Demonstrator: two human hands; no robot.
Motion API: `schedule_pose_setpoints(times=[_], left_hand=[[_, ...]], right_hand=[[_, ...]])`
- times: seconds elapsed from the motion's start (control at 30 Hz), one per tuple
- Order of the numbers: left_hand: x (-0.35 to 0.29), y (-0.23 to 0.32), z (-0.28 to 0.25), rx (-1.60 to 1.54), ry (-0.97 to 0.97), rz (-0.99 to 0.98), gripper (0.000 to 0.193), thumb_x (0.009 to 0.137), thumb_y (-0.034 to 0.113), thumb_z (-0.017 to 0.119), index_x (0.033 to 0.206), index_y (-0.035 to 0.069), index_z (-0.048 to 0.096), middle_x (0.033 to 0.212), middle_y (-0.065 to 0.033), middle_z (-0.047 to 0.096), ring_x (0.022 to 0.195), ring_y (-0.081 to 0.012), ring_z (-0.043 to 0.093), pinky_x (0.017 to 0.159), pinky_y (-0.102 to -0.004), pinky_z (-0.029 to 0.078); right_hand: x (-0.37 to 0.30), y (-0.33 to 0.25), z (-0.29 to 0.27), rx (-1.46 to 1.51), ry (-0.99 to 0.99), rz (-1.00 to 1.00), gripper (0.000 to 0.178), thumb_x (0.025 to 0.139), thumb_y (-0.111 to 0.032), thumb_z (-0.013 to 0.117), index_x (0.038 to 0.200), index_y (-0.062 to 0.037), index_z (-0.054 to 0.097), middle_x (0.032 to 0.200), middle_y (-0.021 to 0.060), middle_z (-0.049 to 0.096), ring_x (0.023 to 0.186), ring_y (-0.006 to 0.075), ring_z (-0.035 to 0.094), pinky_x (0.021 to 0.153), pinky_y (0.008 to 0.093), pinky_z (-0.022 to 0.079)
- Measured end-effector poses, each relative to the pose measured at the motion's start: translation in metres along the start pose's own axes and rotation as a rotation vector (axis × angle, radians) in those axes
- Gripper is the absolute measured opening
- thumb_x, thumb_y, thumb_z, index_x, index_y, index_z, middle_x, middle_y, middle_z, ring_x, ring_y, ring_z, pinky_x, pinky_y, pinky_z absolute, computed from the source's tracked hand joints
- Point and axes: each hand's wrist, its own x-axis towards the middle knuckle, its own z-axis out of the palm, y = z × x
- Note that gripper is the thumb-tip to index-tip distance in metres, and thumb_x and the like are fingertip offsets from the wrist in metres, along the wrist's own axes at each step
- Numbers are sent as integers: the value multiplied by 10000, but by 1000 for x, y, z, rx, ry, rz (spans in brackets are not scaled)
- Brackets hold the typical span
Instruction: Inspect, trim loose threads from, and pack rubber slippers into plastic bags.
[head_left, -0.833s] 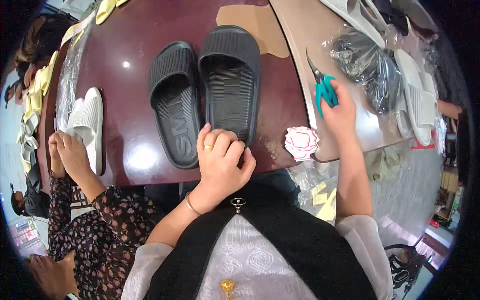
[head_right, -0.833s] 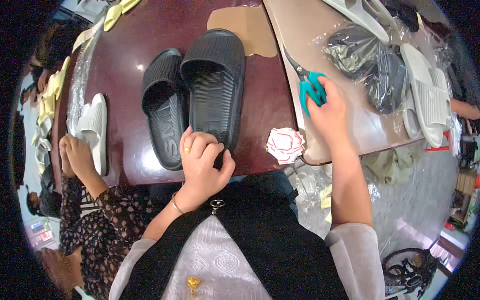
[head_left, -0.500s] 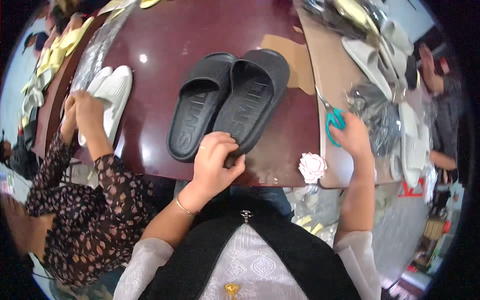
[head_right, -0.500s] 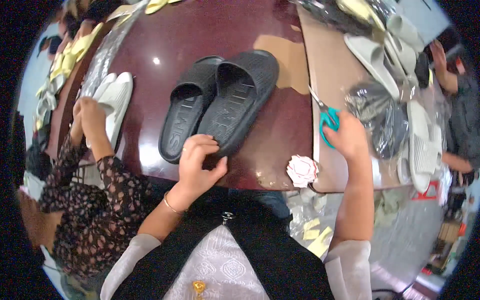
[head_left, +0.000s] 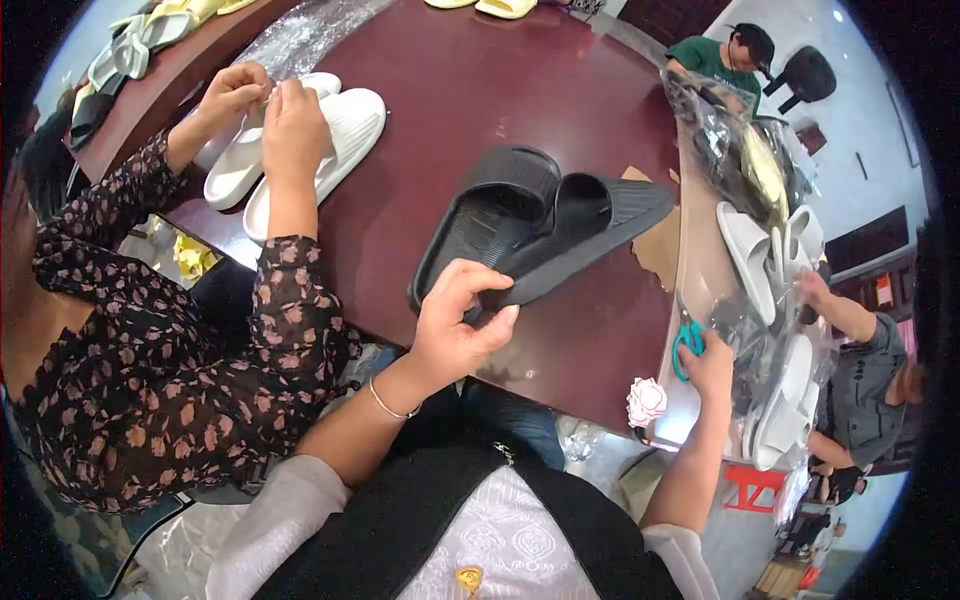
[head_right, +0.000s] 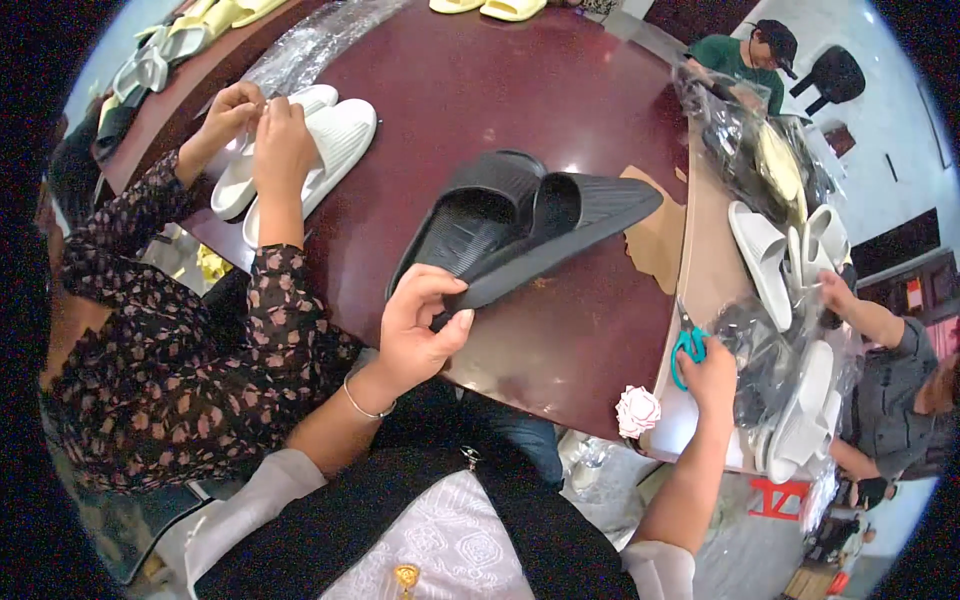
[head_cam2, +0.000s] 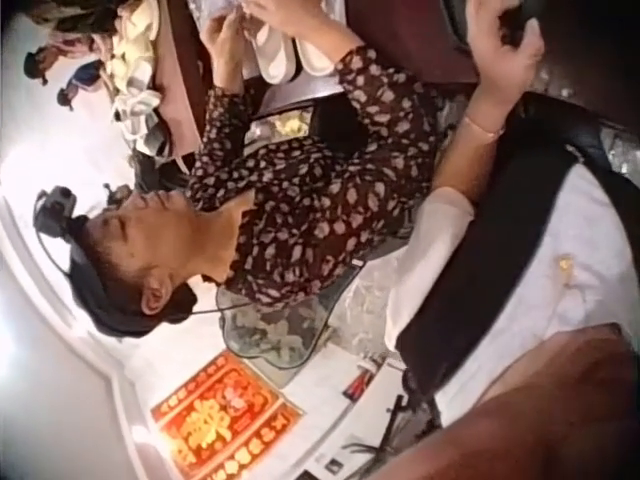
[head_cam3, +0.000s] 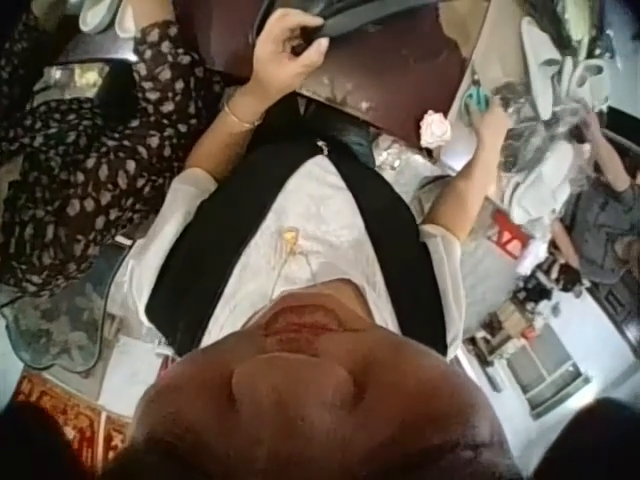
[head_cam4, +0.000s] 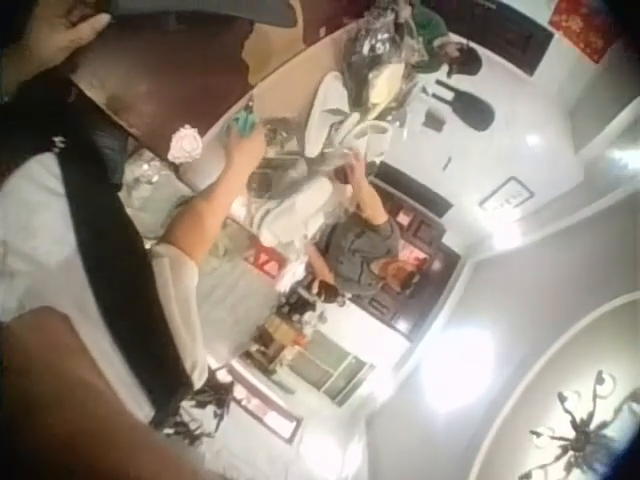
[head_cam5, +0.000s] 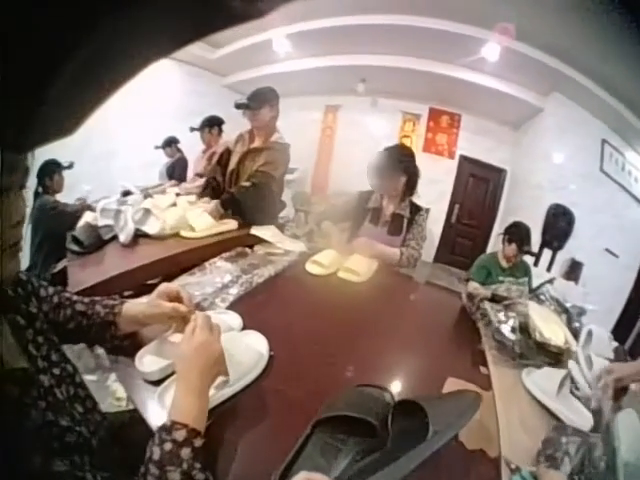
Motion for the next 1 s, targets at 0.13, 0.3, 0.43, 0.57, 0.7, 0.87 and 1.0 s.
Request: schedule_pose_setpoints(times=[0.13,0.3,0.43,0.57,0.7,0.87,1.0], left_hand=[[1,-4,3,-104,-17,4,298,770,-9,651,1030,21,509,994,-77,445,886,-131,477,720,-212,429],[2,-6,6,-108,88,27,276,731,81,700,967,40,563,894,-79,529,773,-156,535,609,-239,450],[3,-5,7,-99,104,41,271,742,84,698,972,38,564,902,-82,527,777,-157,537,622,-244,465],[5,-3,5,-117,91,5,267,760,63,679,989,35,545,926,-84,502,831,-157,519,656,-242,476],[6,-6,1,-106,-4,-6,273,779,13,644,1013,27,506,974,-85,454,924,-158,481,708,-230,475],[7,-7,1,-111,-12,-18,265,770,14,649,990,31,502,970,-85,453,918,-159,482,718,-237,454],[8,-9,0,-87,-18,2,269,761,24,664,971,34,497,966,-89,456,925,-164,481,734,-254,437]], right_hand=[[-2,4,6,-13,17,36,424,662,-246,728,964,30,614,840,240,621,821,382,608,734,432,474],[-5,4,11,0,93,50,418,665,-243,722,972,23,622,820,231,629,791,375,619,706,422,480],[-8,3,12,-1,76,87,423,681,-243,717,996,19,610,832,226,630,807,378,613,729,432,474],[-10,-8,7,-17,64,100,413,711,-227,694,1033,14,600,847,230,630,791,373,618,711,423,478],[-15,-19,14,-4,92,128,402,748,-215,667,1065,13,574,908,230,616,840,370,604,747,418,471],[-16,-6,53,159,350,30,373,786,-182,635,1086,21,547,985,213,595,904,356,584,790,403,458],[-17,-7,54,256,412,6,369,792,-165,626,1095,26,537,995,203,593,914,352,580,798,398,454]])
